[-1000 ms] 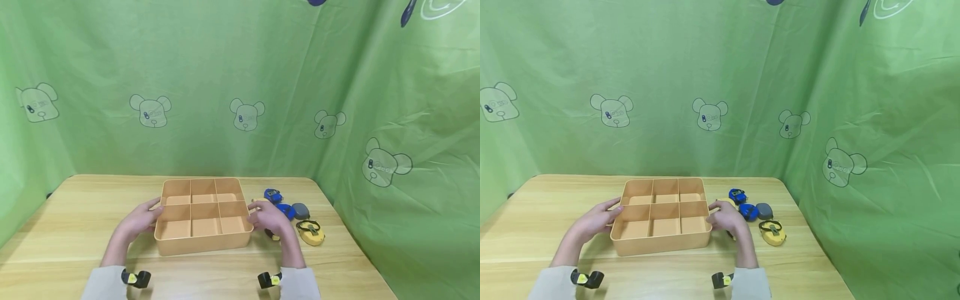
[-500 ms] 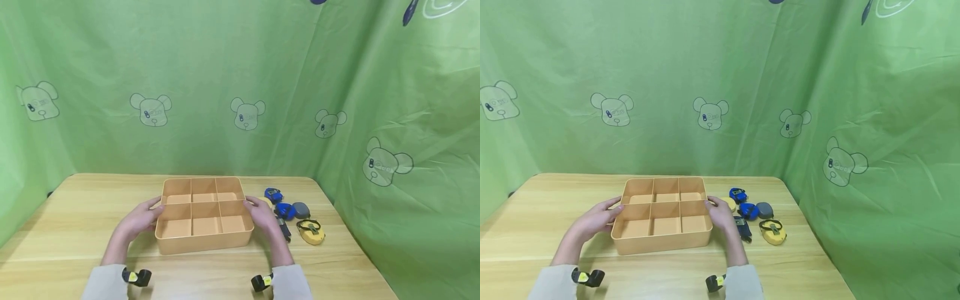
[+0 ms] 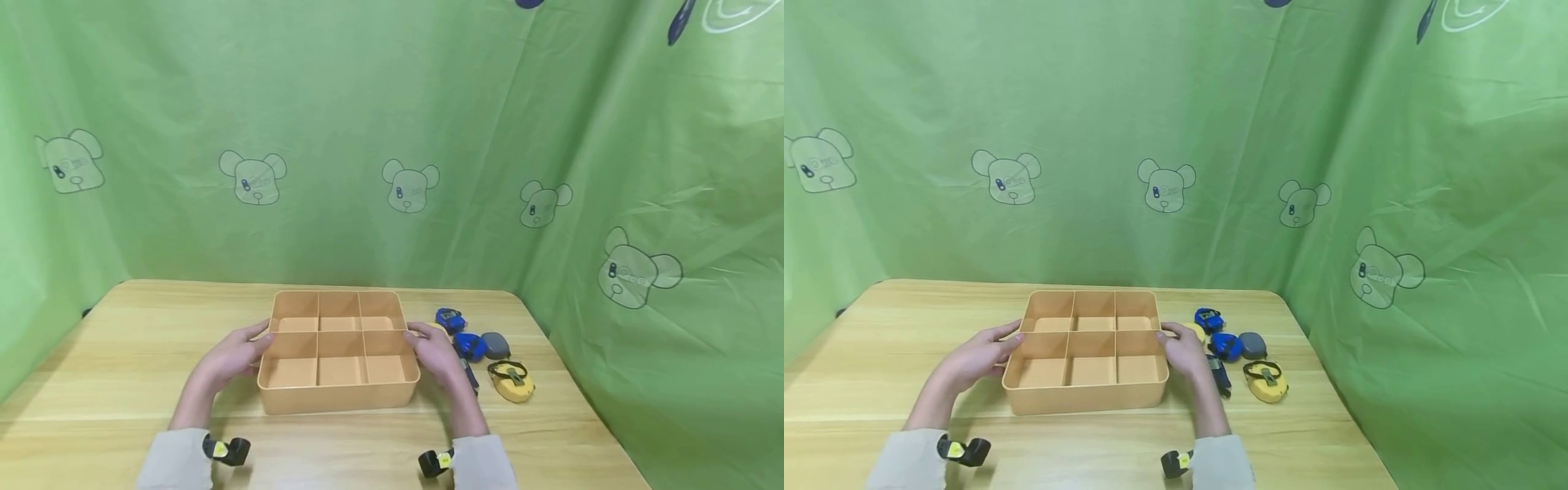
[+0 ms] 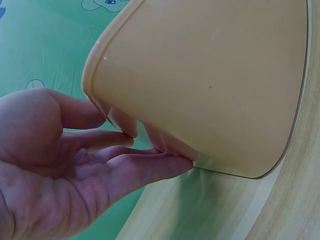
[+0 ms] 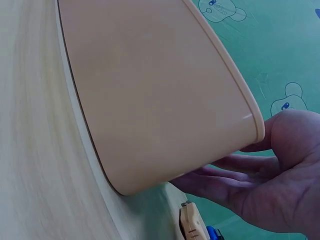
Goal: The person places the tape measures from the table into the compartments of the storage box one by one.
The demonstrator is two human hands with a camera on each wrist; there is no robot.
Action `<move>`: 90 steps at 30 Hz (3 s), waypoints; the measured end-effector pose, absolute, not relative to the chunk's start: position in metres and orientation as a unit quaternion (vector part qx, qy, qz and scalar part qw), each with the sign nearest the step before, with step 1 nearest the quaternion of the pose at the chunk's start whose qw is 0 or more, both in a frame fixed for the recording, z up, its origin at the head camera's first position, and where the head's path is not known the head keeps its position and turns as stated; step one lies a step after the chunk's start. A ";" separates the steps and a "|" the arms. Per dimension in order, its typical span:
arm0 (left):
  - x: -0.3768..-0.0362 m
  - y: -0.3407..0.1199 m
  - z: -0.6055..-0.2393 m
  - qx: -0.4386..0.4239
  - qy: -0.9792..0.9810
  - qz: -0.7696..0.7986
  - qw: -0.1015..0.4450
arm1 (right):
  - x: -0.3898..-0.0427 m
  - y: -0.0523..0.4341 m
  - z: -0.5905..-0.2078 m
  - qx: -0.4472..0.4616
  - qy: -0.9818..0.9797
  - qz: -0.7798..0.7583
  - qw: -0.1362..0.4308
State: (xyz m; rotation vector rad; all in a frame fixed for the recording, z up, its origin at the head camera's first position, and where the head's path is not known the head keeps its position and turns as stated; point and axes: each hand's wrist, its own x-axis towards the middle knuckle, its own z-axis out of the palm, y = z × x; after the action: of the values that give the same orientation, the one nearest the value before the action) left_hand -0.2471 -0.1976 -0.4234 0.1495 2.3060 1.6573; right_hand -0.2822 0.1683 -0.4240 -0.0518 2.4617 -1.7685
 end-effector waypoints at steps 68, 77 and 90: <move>-0.241 -0.201 -0.422 0.082 0.775 0.604 0.168 | -0.273 0.199 -0.408 -0.022 0.828 -0.543 0.135; -0.241 -0.200 -0.423 0.076 0.776 0.604 0.162 | -0.275 0.200 -0.411 -0.021 0.827 -0.546 0.135; -0.249 -0.190 -0.430 0.045 0.773 0.615 0.145 | -0.274 0.199 -0.411 -0.017 0.828 -0.545 0.132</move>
State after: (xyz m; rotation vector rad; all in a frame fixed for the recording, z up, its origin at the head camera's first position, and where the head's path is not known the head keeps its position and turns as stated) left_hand -0.2493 -0.1903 -0.4301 0.1306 2.2289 1.7735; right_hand -0.2744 0.1991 -0.4110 -0.0493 2.4018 -1.5823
